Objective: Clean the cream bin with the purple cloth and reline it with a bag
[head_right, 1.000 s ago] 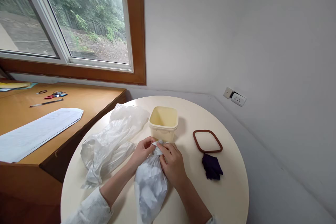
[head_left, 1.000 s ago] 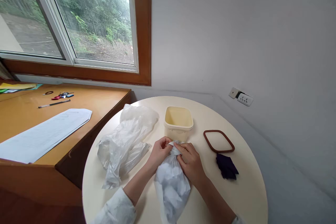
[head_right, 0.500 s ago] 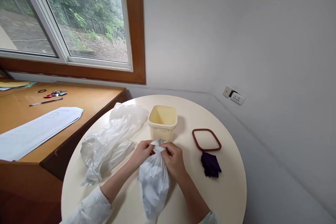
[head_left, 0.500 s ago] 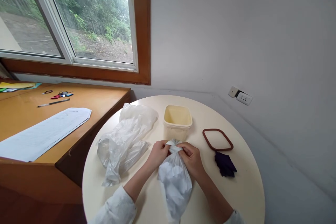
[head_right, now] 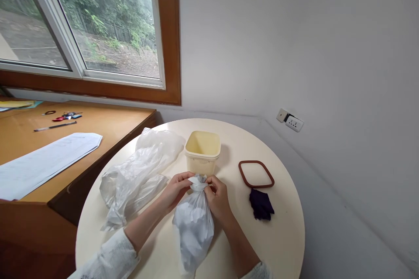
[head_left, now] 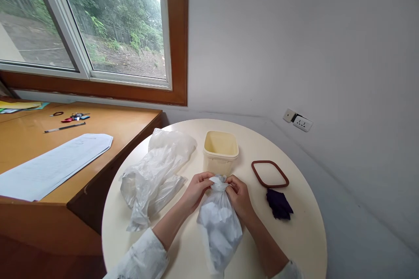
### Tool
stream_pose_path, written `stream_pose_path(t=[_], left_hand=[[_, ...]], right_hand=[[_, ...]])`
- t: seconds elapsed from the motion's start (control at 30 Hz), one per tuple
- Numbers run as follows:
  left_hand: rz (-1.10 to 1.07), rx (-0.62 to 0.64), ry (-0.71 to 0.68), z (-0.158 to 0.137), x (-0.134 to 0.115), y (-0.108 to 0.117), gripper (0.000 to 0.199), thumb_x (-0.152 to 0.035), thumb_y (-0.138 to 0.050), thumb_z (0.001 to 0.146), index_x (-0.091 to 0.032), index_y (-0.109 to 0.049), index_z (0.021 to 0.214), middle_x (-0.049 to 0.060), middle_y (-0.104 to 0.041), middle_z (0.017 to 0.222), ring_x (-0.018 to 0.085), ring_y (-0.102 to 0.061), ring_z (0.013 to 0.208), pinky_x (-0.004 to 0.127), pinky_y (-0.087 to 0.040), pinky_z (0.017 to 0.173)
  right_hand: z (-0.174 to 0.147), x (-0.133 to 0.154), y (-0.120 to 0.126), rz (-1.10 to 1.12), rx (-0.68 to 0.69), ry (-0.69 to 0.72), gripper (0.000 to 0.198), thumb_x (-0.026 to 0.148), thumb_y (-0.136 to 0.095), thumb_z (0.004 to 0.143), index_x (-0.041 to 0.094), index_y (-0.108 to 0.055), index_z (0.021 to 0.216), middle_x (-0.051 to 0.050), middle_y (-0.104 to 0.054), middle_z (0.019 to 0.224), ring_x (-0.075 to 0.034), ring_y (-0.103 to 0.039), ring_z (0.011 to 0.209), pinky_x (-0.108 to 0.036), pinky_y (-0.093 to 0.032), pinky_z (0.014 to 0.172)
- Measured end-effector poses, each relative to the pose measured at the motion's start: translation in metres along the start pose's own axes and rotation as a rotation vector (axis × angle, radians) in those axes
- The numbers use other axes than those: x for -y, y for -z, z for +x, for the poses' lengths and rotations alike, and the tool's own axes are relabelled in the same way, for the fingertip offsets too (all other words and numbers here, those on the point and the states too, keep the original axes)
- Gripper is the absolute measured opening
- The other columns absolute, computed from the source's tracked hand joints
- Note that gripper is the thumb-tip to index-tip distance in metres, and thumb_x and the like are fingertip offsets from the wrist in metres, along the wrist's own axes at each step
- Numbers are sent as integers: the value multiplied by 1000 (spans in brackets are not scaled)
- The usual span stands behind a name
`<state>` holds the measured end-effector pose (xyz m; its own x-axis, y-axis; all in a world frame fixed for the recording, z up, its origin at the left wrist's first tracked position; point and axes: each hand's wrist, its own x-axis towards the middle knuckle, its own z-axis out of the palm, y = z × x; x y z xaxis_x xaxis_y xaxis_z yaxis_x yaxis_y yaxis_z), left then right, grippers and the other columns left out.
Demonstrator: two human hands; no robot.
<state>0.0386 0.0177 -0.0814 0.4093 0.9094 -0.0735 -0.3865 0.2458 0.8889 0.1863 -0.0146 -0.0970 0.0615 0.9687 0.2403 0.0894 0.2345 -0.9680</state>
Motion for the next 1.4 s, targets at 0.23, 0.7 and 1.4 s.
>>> stream_pose_path(t=[0.23,0.7,1.4], left_hand=[[-76,190,100,-4,-2,2,8,-15,-64,66,-11,-58,63,3,-57,63,11,-51,60,23,-36,60],[-116,130,71,-7,-2,-7,28,-25,-71,65,-13,-49,54,-2,-48,55,9,-44,54,23,-29,55],[-51,-42,-67,-1,4,-6,39,-37,-71,66,-17,-37,63,-6,-46,57,6,-40,53,19,-30,54]], right_hand=[[1,-1,-3,13,-43,-17,11,16,-45,71,18,-52,62,4,-49,60,-12,-43,59,-22,-34,55],[11,-1,4,129,-41,-148,15,22,-53,62,18,-46,49,5,-42,50,-9,-35,52,-21,-28,49],[1,8,3,-189,-109,236,37,11,-53,65,22,-61,100,-6,-60,102,-21,-53,96,-32,-45,79]])
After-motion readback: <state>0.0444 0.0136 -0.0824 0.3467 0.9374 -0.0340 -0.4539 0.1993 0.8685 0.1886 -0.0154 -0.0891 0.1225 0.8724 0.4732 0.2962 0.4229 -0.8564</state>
